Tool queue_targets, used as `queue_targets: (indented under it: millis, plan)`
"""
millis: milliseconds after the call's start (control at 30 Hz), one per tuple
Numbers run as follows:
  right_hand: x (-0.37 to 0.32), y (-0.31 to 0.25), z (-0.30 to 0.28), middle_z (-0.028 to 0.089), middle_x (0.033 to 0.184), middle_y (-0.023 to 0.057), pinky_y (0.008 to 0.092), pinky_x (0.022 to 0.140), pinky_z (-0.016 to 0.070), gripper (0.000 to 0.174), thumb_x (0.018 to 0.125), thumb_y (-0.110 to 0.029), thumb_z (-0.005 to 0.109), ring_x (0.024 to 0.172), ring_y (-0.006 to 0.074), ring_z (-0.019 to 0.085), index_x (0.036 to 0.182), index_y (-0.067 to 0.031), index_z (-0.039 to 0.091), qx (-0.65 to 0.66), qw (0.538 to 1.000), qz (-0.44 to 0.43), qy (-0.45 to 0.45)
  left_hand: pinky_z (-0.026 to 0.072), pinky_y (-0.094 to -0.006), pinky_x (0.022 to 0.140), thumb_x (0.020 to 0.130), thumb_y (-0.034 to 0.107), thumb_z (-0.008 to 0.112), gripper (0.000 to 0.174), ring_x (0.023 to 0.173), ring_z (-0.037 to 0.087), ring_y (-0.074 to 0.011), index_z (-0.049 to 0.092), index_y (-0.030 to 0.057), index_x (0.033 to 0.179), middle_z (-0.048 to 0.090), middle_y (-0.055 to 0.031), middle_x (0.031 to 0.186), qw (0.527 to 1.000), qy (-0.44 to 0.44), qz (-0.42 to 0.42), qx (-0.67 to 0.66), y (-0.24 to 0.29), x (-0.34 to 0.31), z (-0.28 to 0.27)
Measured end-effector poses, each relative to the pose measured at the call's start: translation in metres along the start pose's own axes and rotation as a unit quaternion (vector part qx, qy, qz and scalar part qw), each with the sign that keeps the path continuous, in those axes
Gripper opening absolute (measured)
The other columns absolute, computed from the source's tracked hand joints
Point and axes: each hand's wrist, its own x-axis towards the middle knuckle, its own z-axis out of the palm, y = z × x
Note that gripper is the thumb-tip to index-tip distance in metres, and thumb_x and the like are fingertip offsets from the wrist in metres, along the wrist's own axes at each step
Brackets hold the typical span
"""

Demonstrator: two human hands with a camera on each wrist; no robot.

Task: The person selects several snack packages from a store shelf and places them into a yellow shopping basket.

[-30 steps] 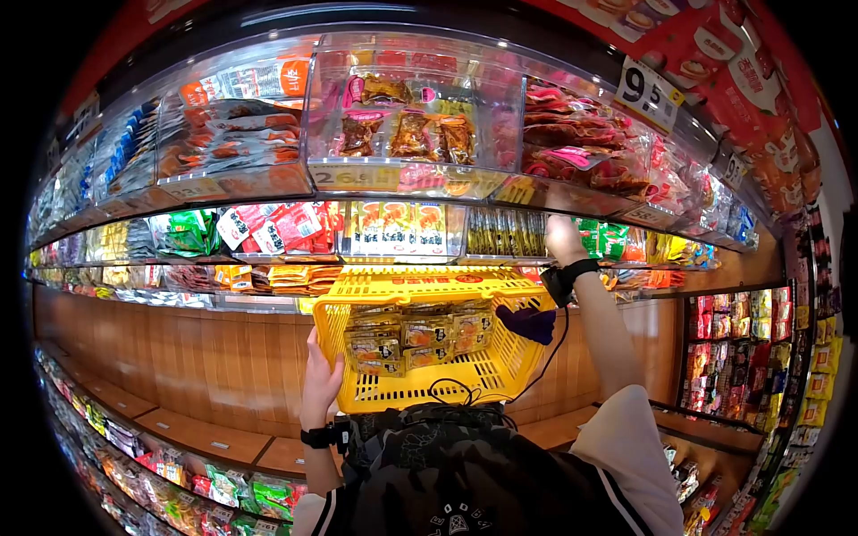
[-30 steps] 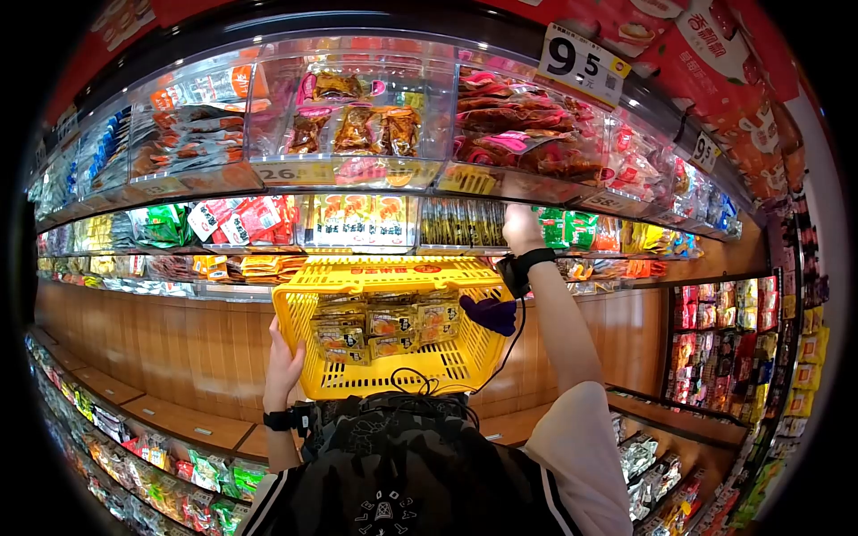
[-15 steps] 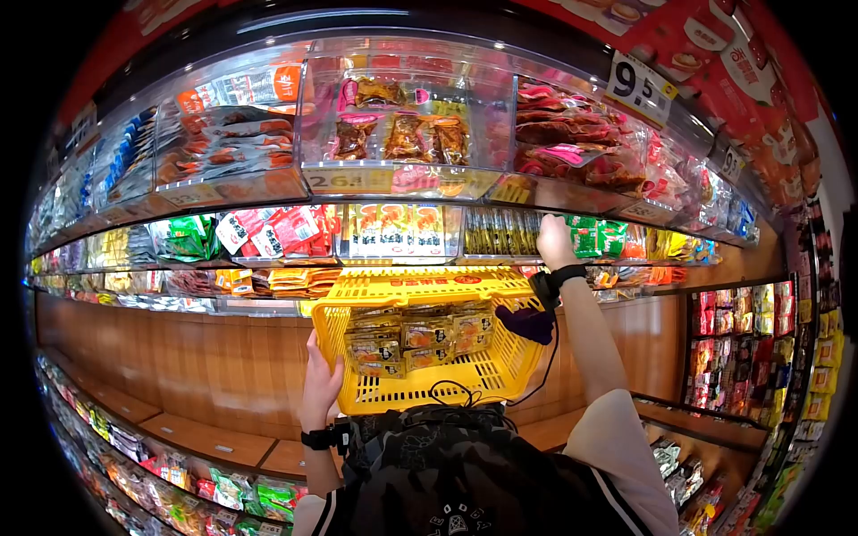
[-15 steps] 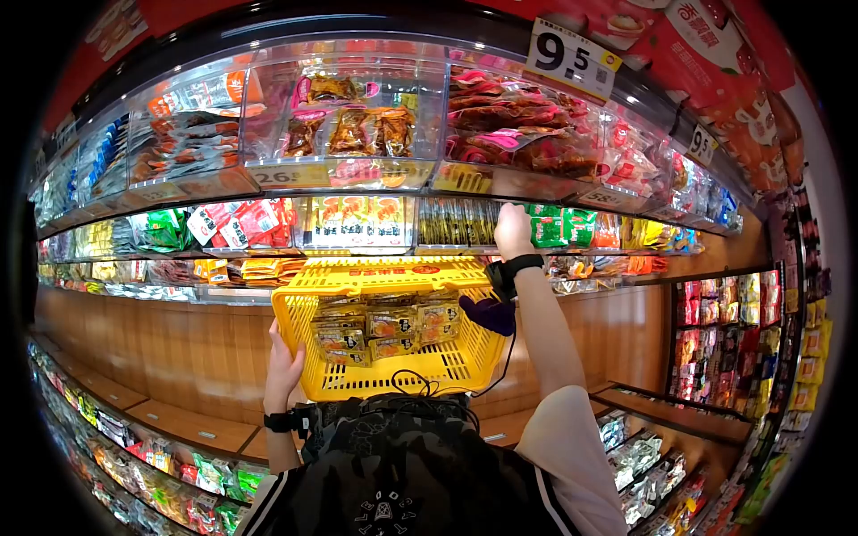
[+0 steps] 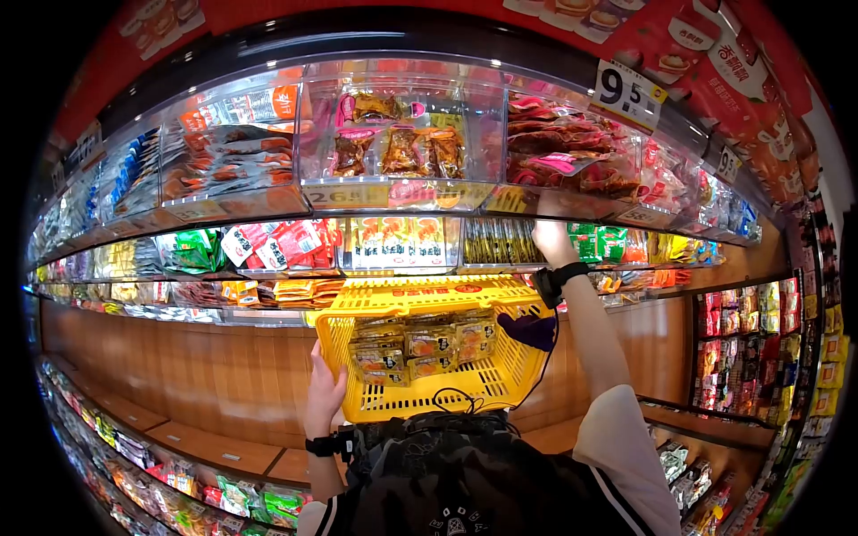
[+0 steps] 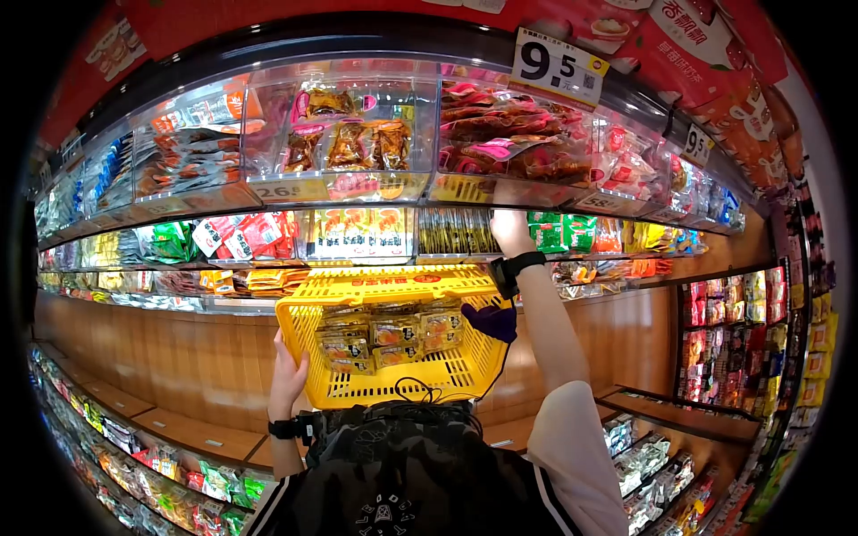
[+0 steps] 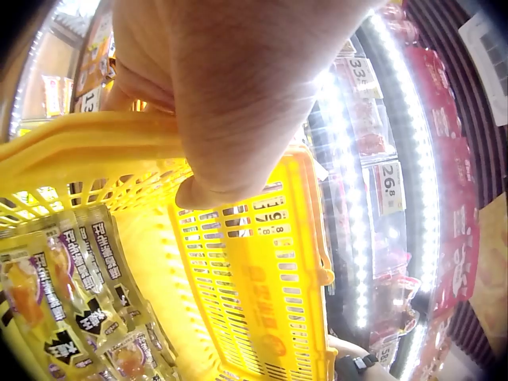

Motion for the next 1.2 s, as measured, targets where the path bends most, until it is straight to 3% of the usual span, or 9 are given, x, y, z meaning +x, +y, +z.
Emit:
queue_targets:
  millis: [33, 133, 333, 367, 533, 700, 833, 1033, 1200]
  plan:
    - [-0.004, -0.005, 0.007, 0.06, 0.113, 0.0306, 0.0544, 0.092, 0.0479, 0.046, 0.082, -0.006, 0.057, 0.107, 0.0464, 0.059, 0.127, 0.001, 0.056, -0.055, 0.995, -0.059, 0.063, 0.0465, -0.0483, 0.101, 0.098, 0.006, 0.055, 0.066, 0.122, 0.057, -0.0454, 0.017, 0.0021, 0.151, 0.052, -0.0316, 0.136, 1.0, -0.004, -0.014, -0.001, 0.004, 0.001, 0.0]
    - [-0.004, -0.028, -0.007, 0.061, 0.116, 0.0321, 0.052, 0.081, 0.0567, 0.041, 0.086, -0.005, 0.056, 0.102, 0.0464, 0.064, 0.124, 0.0113, 0.055, -0.083, 0.982, 0.086, -0.144, 0.0469, -0.0466, 0.101, 0.097, 0.004, 0.055, 0.066, 0.121, 0.058, -0.0433, 0.017, 0.0005, 0.151, 0.052, -0.0315, 0.136, 1.0, 0.014, 0.021, -0.003, -0.003, 0.002, 0.004]
    - [-0.023, -0.051, -0.006, 0.054, 0.129, 0.0408, 0.0468, 0.093, 0.0572, 0.05, 0.095, -0.017, 0.055, 0.119, 0.0465, 0.059, 0.125, 0.0227, 0.05, -0.075, 0.99, 0.113, -0.045, 0.0472, -0.0447, 0.101, 0.097, 0.003, 0.056, 0.068, 0.12, 0.058, -0.0427, 0.015, -0.0005, 0.152, 0.052, -0.0312, 0.135, 1.0, 0.013, 0.019, -0.003, -0.01, 0.001, 0.006]
    - [-0.021, -0.049, -0.011, 0.05, 0.134, 0.0423, 0.0466, 0.094, 0.0565, 0.057, 0.098, -0.024, 0.053, 0.126, 0.0479, 0.055, 0.131, 0.0227, 0.046, -0.074, 0.984, 0.12, -0.111, 0.0472, -0.0447, 0.101, 0.097, 0.003, 0.056, 0.068, 0.12, 0.058, -0.0427, 0.015, -0.0005, 0.152, 0.052, -0.0312, 0.135, 1.0, 0.008, 0.022, 0.0, -0.01, 0.0, 0.006]
    - [-0.021, -0.034, 0.017, 0.038, 0.141, 0.0483, 0.0488, 0.115, 0.0366, 0.073, 0.1, -0.034, 0.05, 0.134, 0.0545, 0.043, 0.138, 0.0261, 0.034, 0.024, 0.978, 0.174, -0.11, 0.0471, -0.0455, 0.1, 0.097, 0.003, 0.055, 0.066, 0.121, 0.058, -0.0433, 0.017, -0.0003, 0.151, 0.053, -0.0309, 0.134, 1.0, 0.002, -0.003, 0.01, -0.003, 0.001, 0.004]
    - [-0.017, -0.062, -0.004, 0.04, 0.152, 0.0281, 0.0609, 0.114, 0.032, 0.068, 0.098, -0.042, 0.054, 0.144, 0.0442, 0.033, 0.145, 0.005, 0.042, -0.012, 0.987, 0.16, -0.027, 0.0454, -0.0453, 0.102, 0.096, 0.003, 0.055, 0.067, 0.122, 0.057, -0.0419, 0.018, 0.0005, 0.15, 0.054, -0.0297, 0.134, 1.0, 0.014, 0.019, 0.002, -0.008, 0.002, 0.006]
    - [-0.008, -0.077, -0.01, 0.014, 0.167, 0.0139, 0.0697, 0.118, 0.0065, 0.072, 0.101, -0.058, 0.039, 0.154, 0.0394, 0.007, 0.158, -0.0153, 0.026, 0.073, 0.964, 0.152, -0.207, 0.0449, -0.0461, 0.102, 0.095, 0.002, 0.055, 0.065, 0.122, 0.056, -0.0432, 0.02, 0.0004, 0.15, 0.054, -0.0303, 0.133, 0.999, 0.02, 0.023, -0.012, -0.003, 0.001, 0.006]
    - [0.003, -0.071, 0.0, 0.003, 0.17, 0.006, 0.0669, 0.118, -0.0083, 0.077, 0.102, -0.062, 0.028, 0.156, 0.0356, -0.006, 0.163, -0.0179, 0.012, 0.032, 0.934, 0.161, -0.318, 0.0448, -0.0461, 0.102, 0.094, 0.001, 0.056, 0.065, 0.121, 0.057, -0.0426, 0.021, 0.001, 0.15, 0.054, -0.0296, 0.133, 0.998, 0.016, 0.062, -0.003, -0.01, 0.004, 0.006]
    - [0.0, -0.083, -0.002, 0.002, 0.171, 0.004, 0.067, 0.118, -0.0076, 0.076, 0.102, -0.062, 0.026, 0.156, 0.0354, -0.005, 0.163, -0.019, 0.011, 0.015, 0.938, 0.181, -0.297, 0.045, -0.0459, 0.102, 0.094, 0.002, 0.057, 0.066, 0.122, 0.057, -0.0427, 0.02, 0.001, 0.149, 0.054, -0.0295, 0.133, 0.998, 0.018, 0.058, 0.012, -0.013, 0.004, 0.006]
